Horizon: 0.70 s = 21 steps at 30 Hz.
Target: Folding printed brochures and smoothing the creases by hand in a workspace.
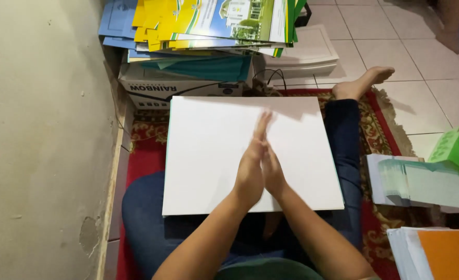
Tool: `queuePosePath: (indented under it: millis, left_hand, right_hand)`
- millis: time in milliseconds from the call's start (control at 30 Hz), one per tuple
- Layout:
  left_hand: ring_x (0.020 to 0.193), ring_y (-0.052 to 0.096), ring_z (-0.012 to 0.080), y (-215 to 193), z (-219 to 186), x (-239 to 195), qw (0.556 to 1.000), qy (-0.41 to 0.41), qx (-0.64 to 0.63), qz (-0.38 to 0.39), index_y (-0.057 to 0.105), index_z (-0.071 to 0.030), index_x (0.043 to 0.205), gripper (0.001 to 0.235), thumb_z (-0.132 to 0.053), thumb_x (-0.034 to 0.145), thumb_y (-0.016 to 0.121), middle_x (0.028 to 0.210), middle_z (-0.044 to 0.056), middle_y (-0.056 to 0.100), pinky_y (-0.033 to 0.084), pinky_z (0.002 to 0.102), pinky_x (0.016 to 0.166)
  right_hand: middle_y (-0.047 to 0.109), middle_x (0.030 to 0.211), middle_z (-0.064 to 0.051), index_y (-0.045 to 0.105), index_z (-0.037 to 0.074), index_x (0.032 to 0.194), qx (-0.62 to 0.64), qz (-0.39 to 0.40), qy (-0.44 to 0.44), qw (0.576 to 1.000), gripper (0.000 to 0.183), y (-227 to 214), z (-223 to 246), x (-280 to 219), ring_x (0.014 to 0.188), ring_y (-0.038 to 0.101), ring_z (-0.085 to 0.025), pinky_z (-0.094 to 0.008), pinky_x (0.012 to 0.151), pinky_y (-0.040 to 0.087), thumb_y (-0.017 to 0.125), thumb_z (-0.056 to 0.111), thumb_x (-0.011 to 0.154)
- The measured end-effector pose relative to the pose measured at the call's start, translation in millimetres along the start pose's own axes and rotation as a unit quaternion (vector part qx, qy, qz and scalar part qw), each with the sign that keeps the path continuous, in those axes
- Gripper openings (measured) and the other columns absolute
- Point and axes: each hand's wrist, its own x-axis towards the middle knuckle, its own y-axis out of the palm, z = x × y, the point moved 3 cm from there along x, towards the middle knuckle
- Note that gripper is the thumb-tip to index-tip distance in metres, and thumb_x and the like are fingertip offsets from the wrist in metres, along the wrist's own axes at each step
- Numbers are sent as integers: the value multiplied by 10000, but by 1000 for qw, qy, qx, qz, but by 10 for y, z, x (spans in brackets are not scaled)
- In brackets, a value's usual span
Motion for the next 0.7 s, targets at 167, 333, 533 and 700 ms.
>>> queuePosePath:
  millis: [167, 333, 533, 700]
  left_hand:
    - [1491, 391, 409, -54, 198, 131, 849, 265, 458, -4, 553, -33, 1450, 666, -508, 994, 456, 1555, 194, 490, 259, 506, 1238]
    - [1480, 270, 512, -76, 380, -32, 985, -76, 157, 12, 124, 0, 1622, 877, -621, 1022, 275, 1625, 321, 265, 273, 625, 1160]
    - [1559, 213, 371, 288, -66, -111, 997, -6, -27, 75, 332, -17, 1556, 597, -406, 1114, 239, 1657, 207, 282, 165, 509, 1283]
    - [1362, 553, 406, 502, 258, 6, 938, 169, 249, 171, 655, -22, 1309, 333, -91, 1008, 530, 1424, 187, 600, 414, 496, 1176]
  right_hand:
    - [108, 1711, -159, 139, 93, 1636, 329, -33, 63, 942, 823, -98, 338, -1, 1575, 94, -343, -453, 1276, 94, 257, 641, 1034]
    - [117, 1705, -192, 224, 103, 1619, 198, -57, 12, 979, 932, -325, 398, -75, 1584, 94, -368, -469, 1285, 46, 244, 761, 959]
    - [210, 1663, -210, 323, 72, 1592, -155, -3, 24, 988, 720, -520, 34, -711, 1560, 166, -383, -507, 1284, 86, 473, 494, 1028]
    - [530, 1470, -224, 488, -34, 1449, 139, -234, 228, 935, 484, -1517, -528, -1461, 1385, 500, -315, -415, 1147, 435, 579, 108, 996]
